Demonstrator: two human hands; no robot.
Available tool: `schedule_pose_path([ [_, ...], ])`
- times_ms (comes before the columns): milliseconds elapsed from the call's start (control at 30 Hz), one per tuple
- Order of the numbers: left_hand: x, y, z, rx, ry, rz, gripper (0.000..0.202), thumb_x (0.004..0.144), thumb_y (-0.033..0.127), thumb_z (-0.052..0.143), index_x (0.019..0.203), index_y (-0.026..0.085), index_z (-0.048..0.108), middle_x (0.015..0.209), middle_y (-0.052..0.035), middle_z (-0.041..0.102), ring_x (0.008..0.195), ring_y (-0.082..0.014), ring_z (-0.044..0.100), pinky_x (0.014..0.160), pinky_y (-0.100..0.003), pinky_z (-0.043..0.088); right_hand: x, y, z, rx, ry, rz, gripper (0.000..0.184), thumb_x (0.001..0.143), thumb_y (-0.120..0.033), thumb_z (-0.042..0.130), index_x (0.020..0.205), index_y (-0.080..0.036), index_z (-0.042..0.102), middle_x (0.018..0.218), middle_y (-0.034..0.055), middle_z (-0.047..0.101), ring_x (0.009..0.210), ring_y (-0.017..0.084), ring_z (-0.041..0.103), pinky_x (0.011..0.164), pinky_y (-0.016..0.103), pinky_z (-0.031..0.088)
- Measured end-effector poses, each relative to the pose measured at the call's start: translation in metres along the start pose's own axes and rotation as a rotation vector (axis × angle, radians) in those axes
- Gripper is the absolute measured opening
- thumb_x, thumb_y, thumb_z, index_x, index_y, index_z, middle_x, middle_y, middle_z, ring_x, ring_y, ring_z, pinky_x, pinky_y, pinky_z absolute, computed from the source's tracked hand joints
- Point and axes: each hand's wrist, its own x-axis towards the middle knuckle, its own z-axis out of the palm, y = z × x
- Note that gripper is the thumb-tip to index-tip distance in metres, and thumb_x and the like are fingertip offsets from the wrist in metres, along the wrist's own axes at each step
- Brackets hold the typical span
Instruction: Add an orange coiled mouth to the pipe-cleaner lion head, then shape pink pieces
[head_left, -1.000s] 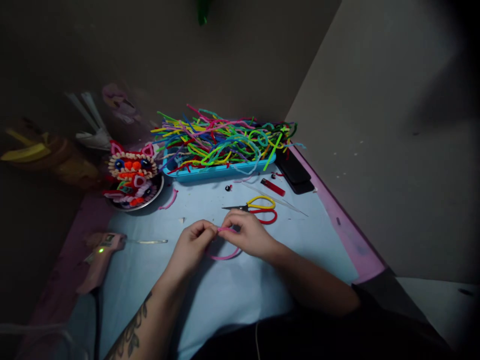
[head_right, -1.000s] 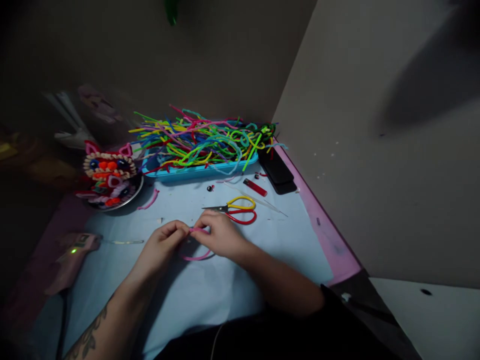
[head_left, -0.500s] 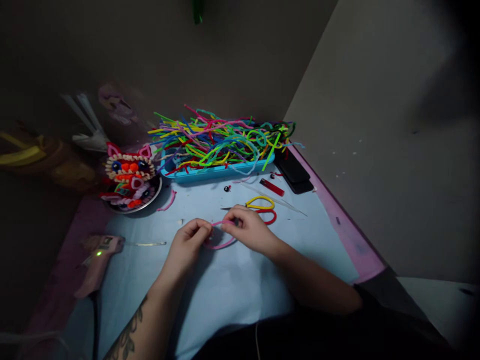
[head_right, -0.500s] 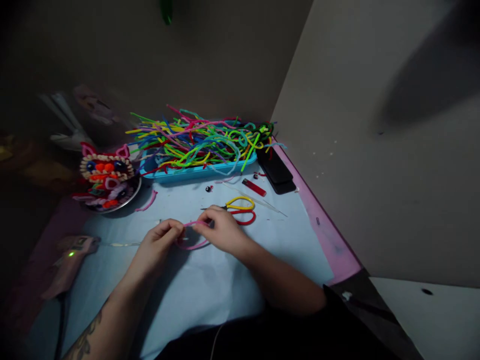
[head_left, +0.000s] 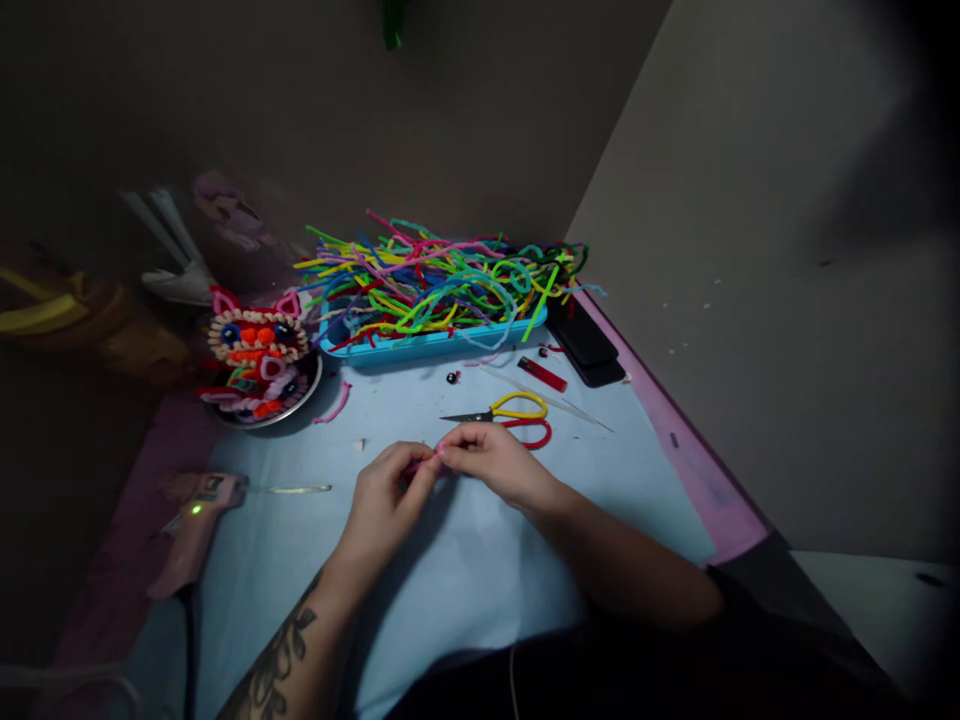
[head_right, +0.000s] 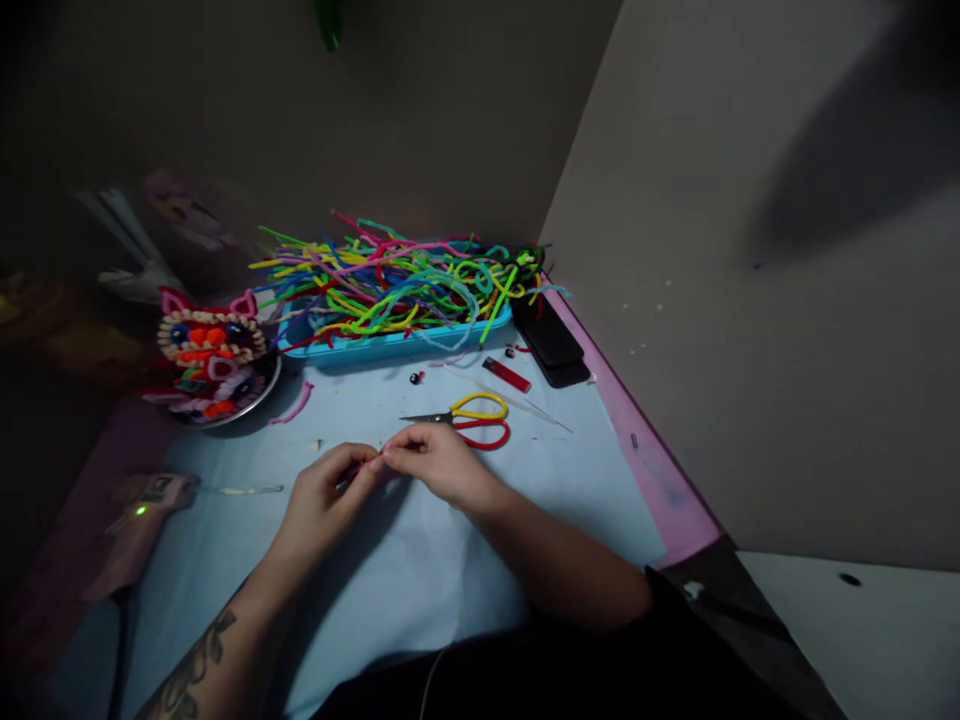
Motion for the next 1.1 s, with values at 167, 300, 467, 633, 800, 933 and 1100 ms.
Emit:
schedule_pose_path([
  [167,0.001,0.0,0.0,-0.129,0.002,-0.122,0.022,0.082,0.036,0.06,0.075,0.017,0.069,0.073,-0.0043,0.068,0.07,-0.0185,0.059,0.066,-0.029,0.042,0.0,0.004,0.002,-0.085,0.024,-0.132,0.018,0.073,-0.034,0.074,0.078,-0.017,0.069,0.078,0.001,0.067,0.073,0.014,0.06,0.071,0.029,0.046],
  [300,0.002,0.0,0.001,-0.358,-0.018,-0.266,0.02,0.074,0.036,0.067,0.069,0.016,0.067,0.063,-0.0002,0.06,0.06,-0.0137,0.05,0.059,-0.026,0.038,-0.002,0.002,0.001,-0.33,0.072,-0.376,0.005,0.079,-0.021,0.069,0.075,-0.018,0.071,0.079,0.0023,0.067,0.078,0.015,0.062,0.073,0.029,0.048],
  [467,0.003,0.0,0.003,-0.747,-0.131,-0.48,0.023,0.067,0.037,0.071,0.064,0.016,0.062,0.055,0.0031,0.053,0.047,-0.0081,0.037,0.05,-0.024,0.032,-0.004,-0.001,0.0,-0.528,0.054,-0.719,0.017,0.084,-0.012,0.06,0.076,-0.021,0.072,0.08,0.0032,0.068,0.078,0.015,0.063,0.073,0.028,0.05],
  [633,0.004,0.003,-0.003,-0.572,-0.104,-0.345,0.022,0.071,0.036,0.07,0.066,0.016,0.063,0.06,0.0017,0.054,0.056,-0.0105,0.043,0.056,-0.024,0.034,-0.002,-0.004,-0.003,-0.415,0.016,-0.582,0.012,0.085,-0.022,0.061,0.078,-0.02,0.071,0.085,0.0048,0.071,0.084,0.017,0.065,0.078,0.031,0.05],
  [800,0.005,0.002,-0.008,-0.279,-0.121,-0.147,0.022,0.079,0.038,0.062,0.073,0.017,0.064,0.068,-0.0013,0.06,0.066,-0.0156,0.051,0.064,-0.028,0.039,0.001,-0.007,-0.009,-0.041,-0.15,-0.02,0.028,0.077,-0.043,0.069,0.075,-0.015,0.066,0.064,-0.0004,0.063,0.059,0.01,0.056,0.056,0.023,0.04],
  [933,0.003,0.002,-0.007,-0.181,-0.175,-0.093,0.023,0.083,0.036,0.055,0.075,0.017,0.064,0.073,-0.0037,0.063,0.07,-0.0177,0.055,0.067,-0.03,0.041,0.002,-0.006,-0.011,-0.007,-0.255,0.125,0.034,0.067,-0.045,0.078,0.072,-0.014,0.064,0.065,-0.0009,0.063,0.051,0.007,0.05,0.049,0.021,0.032],
  [1100,0.005,0.002,-0.007,-0.176,-0.16,-0.117,0.022,0.081,0.036,0.055,0.072,0.017,0.062,0.068,-0.0015,0.06,0.067,-0.0163,0.052,0.064,-0.029,0.04,0.001,-0.003,-0.009,-0.089,-0.237,0.112,0.03,0.068,-0.041,0.078,0.073,-0.015,0.065,0.062,-0.0027,0.06,0.053,0.007,0.047,0.052,0.021,0.033],
])
